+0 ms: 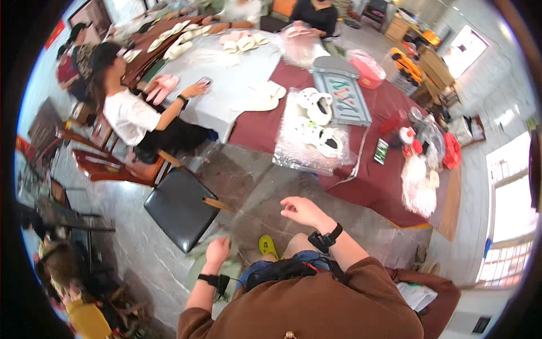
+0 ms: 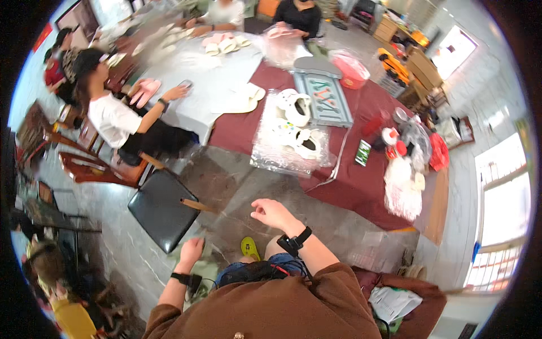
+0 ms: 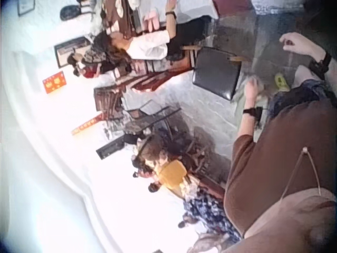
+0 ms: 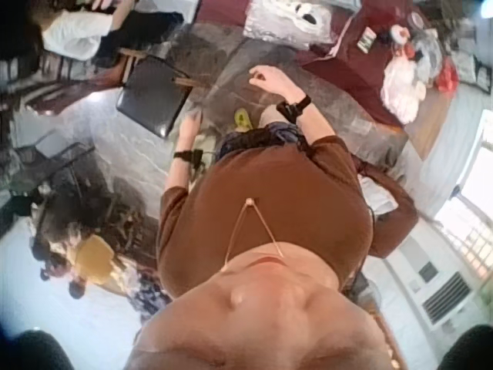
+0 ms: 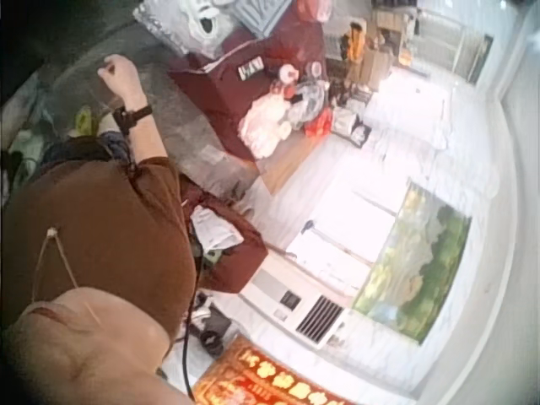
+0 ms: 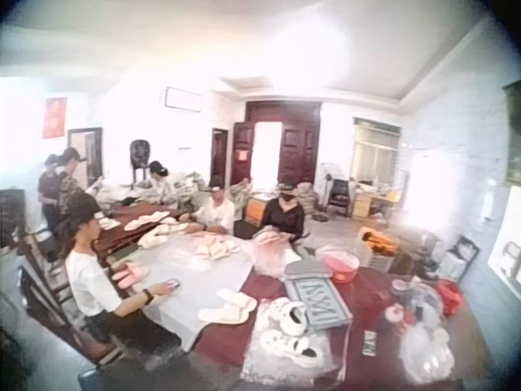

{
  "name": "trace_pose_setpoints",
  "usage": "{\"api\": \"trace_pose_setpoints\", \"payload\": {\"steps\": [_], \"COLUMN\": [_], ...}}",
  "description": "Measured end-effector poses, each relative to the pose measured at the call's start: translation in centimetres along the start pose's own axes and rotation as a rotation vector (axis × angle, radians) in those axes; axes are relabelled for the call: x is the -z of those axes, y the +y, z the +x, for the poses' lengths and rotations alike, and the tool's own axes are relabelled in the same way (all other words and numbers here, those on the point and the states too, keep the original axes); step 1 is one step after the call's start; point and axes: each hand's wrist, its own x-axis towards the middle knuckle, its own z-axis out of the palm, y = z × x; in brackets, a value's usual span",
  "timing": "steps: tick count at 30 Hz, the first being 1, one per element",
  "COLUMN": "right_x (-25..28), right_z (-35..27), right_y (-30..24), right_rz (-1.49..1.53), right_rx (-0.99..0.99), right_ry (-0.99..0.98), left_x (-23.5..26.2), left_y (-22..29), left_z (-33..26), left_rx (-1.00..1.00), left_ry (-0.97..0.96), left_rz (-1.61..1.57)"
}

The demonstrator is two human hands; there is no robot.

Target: Packing pairs of sandals into plastic bags in a shoe manufacturing facility.

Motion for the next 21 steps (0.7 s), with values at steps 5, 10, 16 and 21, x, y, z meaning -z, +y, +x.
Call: {"api": "trace_pose_setpoints", "payload": {"steps": [5, 10, 16, 21], "right_x": [3.5, 6.0, 6.6, 4.4], "right_z": [6.1, 11.9, 16.2, 19.5], "right_y": [0.5, 2.4, -2.6, -3.8], "right_rz": [0.056, -0.122, 0.065, -0.018], "right_rx": [0.114, 0.357, 0.557, 0.623], "right_ry": [-0.100, -0.160, -0.094, -0.338], "left_x": [5.2, 9.8, 11.7, 12.6], "left_y": [12.4, 16.3, 20.7, 23.2], "left_z": [-1.4, -5.9, -9.1, -11.9], "left_rx": [-0.103, -0.179, -0.468, -0.479], "left_ry": [0.020, 0.012, -0.151, -0.161], "left_rz": [-0.528, -0.908, -0.939, -0.972]}}
